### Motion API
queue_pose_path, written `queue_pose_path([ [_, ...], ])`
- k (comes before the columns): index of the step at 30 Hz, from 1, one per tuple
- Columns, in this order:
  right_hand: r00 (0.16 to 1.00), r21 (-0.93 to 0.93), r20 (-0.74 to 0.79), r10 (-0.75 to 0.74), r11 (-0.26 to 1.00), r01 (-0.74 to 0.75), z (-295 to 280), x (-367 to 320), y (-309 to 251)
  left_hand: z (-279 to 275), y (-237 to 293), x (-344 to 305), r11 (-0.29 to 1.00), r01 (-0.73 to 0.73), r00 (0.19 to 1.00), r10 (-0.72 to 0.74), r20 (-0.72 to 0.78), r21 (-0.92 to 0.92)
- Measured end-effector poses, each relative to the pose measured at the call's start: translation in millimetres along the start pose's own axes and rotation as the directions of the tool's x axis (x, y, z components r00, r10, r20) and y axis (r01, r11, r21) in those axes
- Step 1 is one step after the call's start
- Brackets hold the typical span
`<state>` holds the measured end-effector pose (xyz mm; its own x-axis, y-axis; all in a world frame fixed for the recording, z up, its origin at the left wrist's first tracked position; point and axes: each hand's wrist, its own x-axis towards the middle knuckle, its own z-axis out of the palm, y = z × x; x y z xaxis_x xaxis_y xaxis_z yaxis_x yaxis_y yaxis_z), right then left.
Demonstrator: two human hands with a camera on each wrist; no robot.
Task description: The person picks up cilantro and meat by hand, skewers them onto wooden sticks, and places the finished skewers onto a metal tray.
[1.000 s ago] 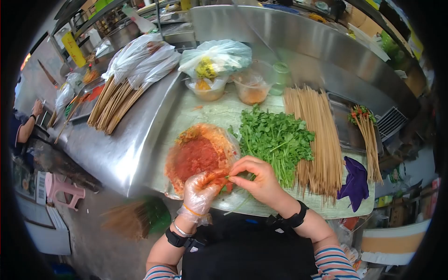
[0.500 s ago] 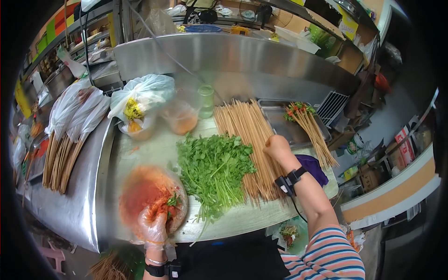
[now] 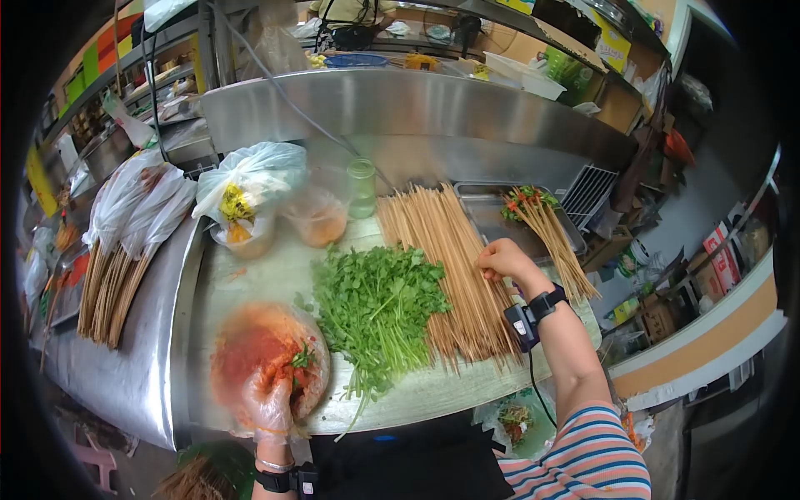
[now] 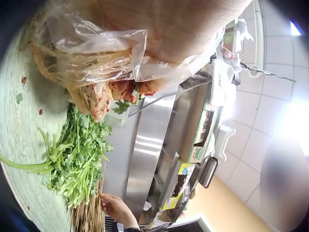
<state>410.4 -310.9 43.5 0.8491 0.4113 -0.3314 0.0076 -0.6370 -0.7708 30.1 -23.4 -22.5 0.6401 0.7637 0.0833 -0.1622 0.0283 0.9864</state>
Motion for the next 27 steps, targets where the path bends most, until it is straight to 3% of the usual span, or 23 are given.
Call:
queue_pose_path([
  [2,0.997,0.280,0.071,-0.013,0.960,-0.007,-2.4,-7.0,-5.7,-1.3,-5.3,0.5,1.000,-0.023,1.000,0.023,0.015,-0.008],
  [4,0.989,0.518,0.008,-0.149,0.847,0.124,17.2,-29.5,-24.8,-4.2,-6.0,2.0,1.000,-0.029,1.000,0.030,0.009,-0.006],
  [5,0.979,0.627,-0.021,-0.204,0.759,0.172,34.4,-43.0,-34.5,3.2,11.9,-0.7,0.984,-0.013,0.998,0.024,0.061,-0.176],
  [7,0.961,0.703,-0.062,-0.271,0.672,0.235,74.8,-69.2,-50.9,8.6,17.9,-1.1,0.902,0.108,0.993,-0.119,0.001,-0.418],
  [9,0.941,0.768,-0.087,-0.328,0.579,0.273,116.8,-90.6,-61.2,13.3,13.5,-0.3,0.805,0.077,0.995,-0.100,-0.007,-0.589],
  [11,0.922,0.823,-0.115,-0.369,0.484,0.296,154.9,-108.5,-63.7,13.9,10.6,-4.5,0.750,0.100,0.991,-0.131,0.002,-0.654],
  [13,0.911,0.829,-0.100,-0.400,0.473,0.299,183.9,-118.7,-61.5,19.6,18.4,-9.6,0.721,0.126,0.959,-0.265,-0.103,-0.681],
  [16,0.895,0.822,-0.094,-0.436,0.473,0.317,206.7,-138.5,-63.7,20.6,34.7,-11.3,0.740,0.163,0.943,-0.312,-0.118,-0.653],
  [20,0.846,0.869,0.080,-0.527,0.453,0.200,213.2,-152.0,-56.1,17.7,32.9,-12.3,0.783,0.236,0.954,-0.298,-0.014,-0.576],
  [24,0.725,0.750,0.362,-0.586,0.645,0.146,207.6,-158.4,-57.3,16.5,34.9,-15.1,0.854,0.315,0.948,-0.305,0.093,-0.413],
  [27,0.738,0.816,0.335,-0.586,0.572,0.083,184.0,-146.5,-65.8,15.5,36.8,-16.8,0.940,0.244,0.969,-0.231,0.083,-0.238],
])
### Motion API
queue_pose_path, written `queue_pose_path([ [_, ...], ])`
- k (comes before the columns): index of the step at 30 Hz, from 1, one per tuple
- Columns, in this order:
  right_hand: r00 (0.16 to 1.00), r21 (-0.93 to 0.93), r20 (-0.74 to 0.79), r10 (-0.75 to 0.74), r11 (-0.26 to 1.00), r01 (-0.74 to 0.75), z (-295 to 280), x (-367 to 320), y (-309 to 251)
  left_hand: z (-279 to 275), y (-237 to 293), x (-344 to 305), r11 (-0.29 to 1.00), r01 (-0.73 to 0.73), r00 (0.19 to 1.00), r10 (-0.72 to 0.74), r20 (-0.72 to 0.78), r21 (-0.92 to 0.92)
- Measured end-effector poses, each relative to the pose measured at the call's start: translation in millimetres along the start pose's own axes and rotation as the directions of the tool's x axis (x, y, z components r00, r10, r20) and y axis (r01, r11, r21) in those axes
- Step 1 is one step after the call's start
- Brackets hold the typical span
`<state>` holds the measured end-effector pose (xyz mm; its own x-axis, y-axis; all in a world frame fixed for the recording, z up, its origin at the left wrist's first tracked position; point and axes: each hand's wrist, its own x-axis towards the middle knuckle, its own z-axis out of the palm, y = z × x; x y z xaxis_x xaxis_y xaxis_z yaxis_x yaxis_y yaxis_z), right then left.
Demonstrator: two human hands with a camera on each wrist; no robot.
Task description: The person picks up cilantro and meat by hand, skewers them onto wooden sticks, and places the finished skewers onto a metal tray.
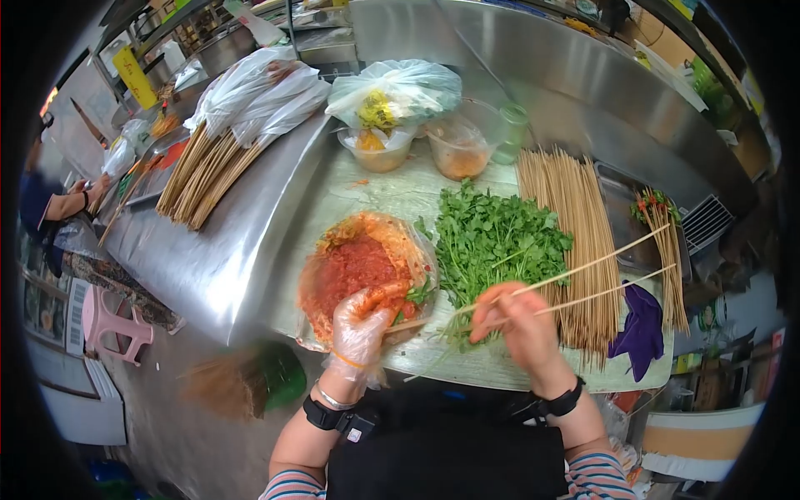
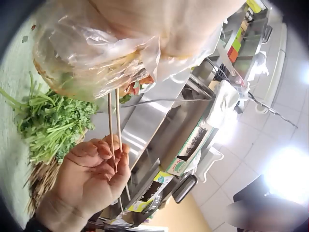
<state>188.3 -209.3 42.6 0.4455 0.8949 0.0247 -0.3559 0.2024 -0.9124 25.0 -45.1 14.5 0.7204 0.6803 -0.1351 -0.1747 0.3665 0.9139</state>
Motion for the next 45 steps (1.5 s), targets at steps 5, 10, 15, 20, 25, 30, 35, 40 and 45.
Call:
queue_pose_path([
  [5,0.984,0.156,-0.177,-0.024,0.986,0.052,-17.0,22.6,1.2,-0.8,-2.9,-3.6,0.975,-0.072,0.997,0.067,0.031,0.208],
  [10,0.986,0.146,-0.164,0.013,0.989,0.011,-24.1,22.0,11.2,2.2,0.4,-4.9,0.982,-0.023,1.000,0.020,0.018,0.186],
  [15,0.976,0.024,-0.219,-0.013,1.000,0.018,-22.9,20.0,6.0,5.6,4.2,-4.4,0.987,0.090,0.993,-0.079,0.082,-0.133],
  [20,0.985,-0.107,-0.159,-0.067,0.993,0.051,-16.4,19.9,-5.2,-1.7,-9.1,-2.2,0.995,0.072,0.995,-0.066,0.078,-0.067],
  [25,0.991,-0.121,-0.092,-0.093,0.989,0.081,-19.3,27.0,-4.6,-9.2,-13.4,0.9,0.974,0.121,0.983,-0.091,0.157,-0.192],
  [30,0.995,-0.139,0.014,-0.100,0.985,0.101,-27.7,38.0,-7.4,-4.5,-1.4,0.9,0.859,0.279,0.960,-0.246,0.133,-0.429],
  [35,0.990,-0.154,0.094,-0.108,0.981,0.122,-30.9,44.6,-8.0,-14.4,-9.0,1.3,0.767,0.313,0.949,-0.275,0.154,-0.560],
  [40,0.956,-0.139,0.003,-0.294,0.946,0.292,-20.6,25.9,-16.0,-13.9,-7.3,3.1,0.716,0.190,0.970,-0.244,0.014,-0.672],
  [45,0.898,-0.251,0.016,-0.440,0.868,0.429,18.5,-3.5,2.9,-8.7,-8.8,3.9,0.692,0.156,0.976,-0.218,0.003,-0.705],
])
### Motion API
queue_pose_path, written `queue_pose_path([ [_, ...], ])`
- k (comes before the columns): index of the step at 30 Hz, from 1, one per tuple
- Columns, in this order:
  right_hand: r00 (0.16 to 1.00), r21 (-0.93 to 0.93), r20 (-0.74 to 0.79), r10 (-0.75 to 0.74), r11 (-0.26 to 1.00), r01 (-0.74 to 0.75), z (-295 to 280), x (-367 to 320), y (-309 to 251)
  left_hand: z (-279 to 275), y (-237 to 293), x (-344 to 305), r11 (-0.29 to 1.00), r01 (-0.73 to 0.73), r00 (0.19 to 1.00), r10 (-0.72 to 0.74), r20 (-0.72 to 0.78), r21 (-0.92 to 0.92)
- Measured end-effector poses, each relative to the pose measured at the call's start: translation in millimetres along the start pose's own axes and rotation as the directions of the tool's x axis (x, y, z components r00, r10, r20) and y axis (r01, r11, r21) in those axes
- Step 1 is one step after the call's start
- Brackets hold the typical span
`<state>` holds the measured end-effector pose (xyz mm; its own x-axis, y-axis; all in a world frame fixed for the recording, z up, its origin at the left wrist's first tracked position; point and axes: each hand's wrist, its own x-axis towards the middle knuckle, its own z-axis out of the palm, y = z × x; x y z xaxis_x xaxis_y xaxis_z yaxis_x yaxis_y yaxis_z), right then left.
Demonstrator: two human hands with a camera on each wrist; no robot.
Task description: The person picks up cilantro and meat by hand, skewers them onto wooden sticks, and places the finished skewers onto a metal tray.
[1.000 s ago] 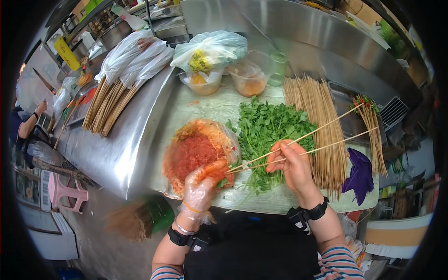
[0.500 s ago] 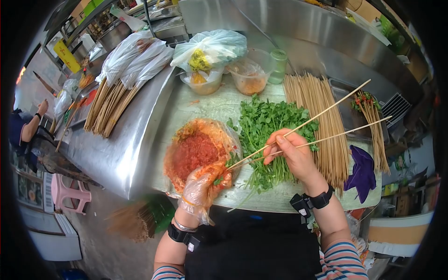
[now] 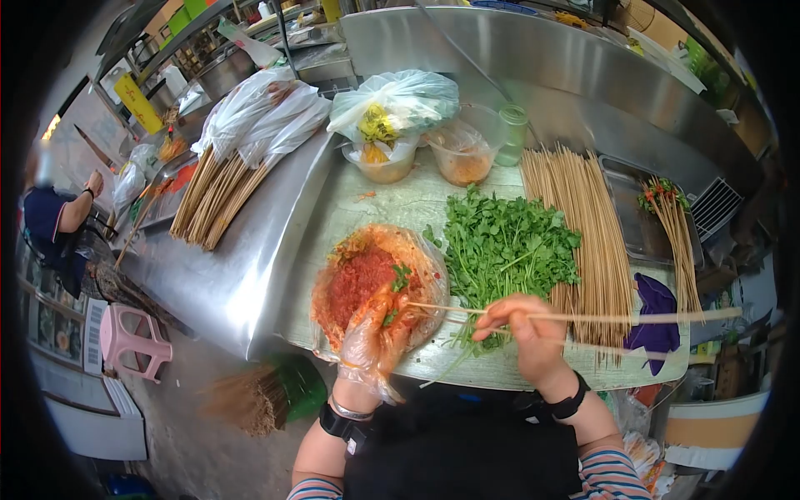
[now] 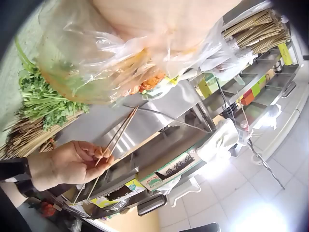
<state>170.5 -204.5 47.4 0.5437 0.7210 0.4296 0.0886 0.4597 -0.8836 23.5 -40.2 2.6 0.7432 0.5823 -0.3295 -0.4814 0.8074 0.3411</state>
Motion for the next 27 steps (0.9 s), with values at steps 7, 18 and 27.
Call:
queue_pose_path([
  [7,0.934,-0.360,0.219,-0.283,0.866,0.347,8.9,-2.2,4.8,4.4,-7.5,1.3,0.997,-0.074,0.997,0.073,-0.010,-0.027],
  [18,0.857,-0.459,0.339,-0.389,0.726,0.512,18.9,3.6,11.3,6.9,-14.1,2.3,0.986,-0.162,0.984,0.164,-0.074,0.032],
  [27,0.828,-0.445,0.351,-0.437,0.701,0.558,25.1,0.7,27.1,-7.2,-14.2,9.4,0.940,-0.293,0.948,0.309,-0.074,0.173],
])
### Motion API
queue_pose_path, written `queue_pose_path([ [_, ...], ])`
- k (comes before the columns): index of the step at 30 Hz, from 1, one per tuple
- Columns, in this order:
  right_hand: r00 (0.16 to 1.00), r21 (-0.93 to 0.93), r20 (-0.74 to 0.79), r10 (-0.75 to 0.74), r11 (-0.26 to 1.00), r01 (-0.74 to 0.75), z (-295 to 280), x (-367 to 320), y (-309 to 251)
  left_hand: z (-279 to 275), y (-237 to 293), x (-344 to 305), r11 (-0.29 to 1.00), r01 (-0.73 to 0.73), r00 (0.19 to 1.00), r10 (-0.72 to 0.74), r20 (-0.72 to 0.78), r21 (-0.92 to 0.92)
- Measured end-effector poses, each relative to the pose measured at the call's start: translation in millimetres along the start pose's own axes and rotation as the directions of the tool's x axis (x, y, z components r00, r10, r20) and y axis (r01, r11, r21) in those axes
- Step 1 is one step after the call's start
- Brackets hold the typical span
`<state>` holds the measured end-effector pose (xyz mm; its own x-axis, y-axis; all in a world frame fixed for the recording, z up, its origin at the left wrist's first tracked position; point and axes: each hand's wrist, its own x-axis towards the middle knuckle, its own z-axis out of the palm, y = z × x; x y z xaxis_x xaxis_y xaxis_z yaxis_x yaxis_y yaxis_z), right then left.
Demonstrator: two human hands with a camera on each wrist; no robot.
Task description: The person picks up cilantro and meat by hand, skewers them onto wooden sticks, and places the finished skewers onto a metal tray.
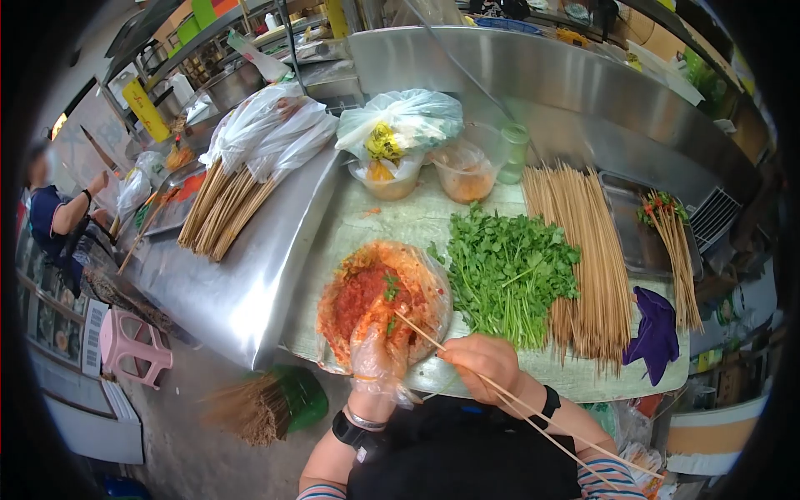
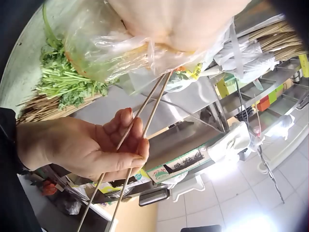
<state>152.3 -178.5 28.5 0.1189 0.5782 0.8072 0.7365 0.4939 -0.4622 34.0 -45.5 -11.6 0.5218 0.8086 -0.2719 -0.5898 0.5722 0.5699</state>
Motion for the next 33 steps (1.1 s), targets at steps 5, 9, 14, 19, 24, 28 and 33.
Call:
queue_pose_path([
  [5,1.000,-0.002,-0.019,-0.008,1.000,0.008,10.8,-3.4,5.8,4.8,-0.7,-0.2,0.997,-0.071,0.997,0.071,0.003,-0.011],
  [9,1.000,-0.037,-0.023,0.022,0.999,-0.022,20.1,1.5,10.1,4.2,-1.4,-5.5,0.991,-0.092,0.993,0.083,0.089,0.098],
  [14,0.953,0.121,-0.057,0.299,0.949,-0.291,24.4,5.8,13.2,-2.5,0.7,-1.6,0.972,-0.158,0.987,0.150,0.062,0.174],
  [19,0.541,0.645,0.127,0.831,0.345,-0.681,-34.4,-18.6,-3.5,-14.4,20.4,30.1,0.886,-0.341,0.939,0.303,0.164,0.316],
  [24,0.427,0.828,-0.267,0.864,0.432,-0.357,-111.2,-44.4,2.1,-19.7,23.9,32.4,0.776,-0.505,0.846,0.358,0.395,0.379],
  [28,0.320,0.694,-0.609,0.725,0.683,-0.226,-215.4,-70.5,55.5,-39.3,16.8,41.5,0.727,-0.498,0.865,0.380,0.327,0.473],
  [33,0.037,0.582,-0.799,0.600,0.788,-0.204,-325.2,-93.1,124.0,-21.4,15.0,30.4,0.760,-0.448,0.893,0.364,0.262,0.470],
])
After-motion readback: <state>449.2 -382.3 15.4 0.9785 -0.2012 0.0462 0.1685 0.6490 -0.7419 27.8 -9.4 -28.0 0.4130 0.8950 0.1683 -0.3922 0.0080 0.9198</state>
